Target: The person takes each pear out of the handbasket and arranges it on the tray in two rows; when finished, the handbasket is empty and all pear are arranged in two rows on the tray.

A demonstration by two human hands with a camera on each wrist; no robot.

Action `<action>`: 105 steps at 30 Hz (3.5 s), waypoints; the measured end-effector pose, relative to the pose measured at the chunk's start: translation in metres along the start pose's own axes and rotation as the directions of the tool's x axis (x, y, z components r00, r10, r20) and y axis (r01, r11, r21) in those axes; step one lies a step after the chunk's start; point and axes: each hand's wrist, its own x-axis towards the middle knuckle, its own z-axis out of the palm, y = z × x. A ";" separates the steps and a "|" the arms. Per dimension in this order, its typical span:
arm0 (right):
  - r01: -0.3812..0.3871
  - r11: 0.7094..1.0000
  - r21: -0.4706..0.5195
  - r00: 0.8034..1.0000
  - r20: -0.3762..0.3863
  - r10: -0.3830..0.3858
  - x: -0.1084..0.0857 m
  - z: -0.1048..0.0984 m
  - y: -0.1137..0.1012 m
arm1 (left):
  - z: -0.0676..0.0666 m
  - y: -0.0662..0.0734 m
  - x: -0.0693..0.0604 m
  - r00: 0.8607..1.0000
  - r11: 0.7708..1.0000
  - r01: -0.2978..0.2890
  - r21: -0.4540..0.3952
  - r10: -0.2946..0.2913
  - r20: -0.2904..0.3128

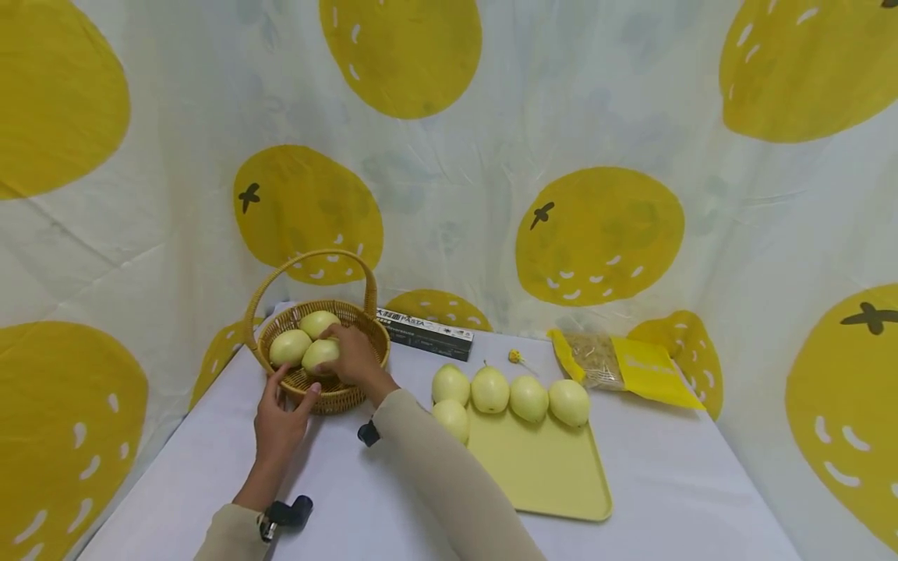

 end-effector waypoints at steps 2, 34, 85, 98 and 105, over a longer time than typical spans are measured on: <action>0.010 0.999 0.039 0.999 -0.034 -0.009 -0.001 -0.001 0.001 | 0.000 -0.001 -0.001 1.000 1.000 0.002 0.002 -0.002 0.002; 0.176 0.864 0.471 0.981 -0.160 -0.112 -0.090 -0.118 0.041 | -0.001 0.002 -0.001 1.000 1.000 0.006 0.005 -0.006 0.030; 0.026 0.912 0.409 1.000 0.001 -0.029 -0.249 -0.161 0.186 | -0.004 0.007 -0.004 0.998 0.998 0.052 0.023 -0.053 0.030; 0.043 0.928 0.370 0.999 -0.018 -0.039 -0.248 -0.143 0.192 | -0.003 0.005 -0.002 0.998 0.999 0.048 0.017 -0.049 0.029; 0.029 0.940 0.341 0.999 -0.047 -0.014 -0.248 -0.142 0.188 | -0.002 0.006 -0.002 0.998 0.999 0.046 0.019 -0.047 0.035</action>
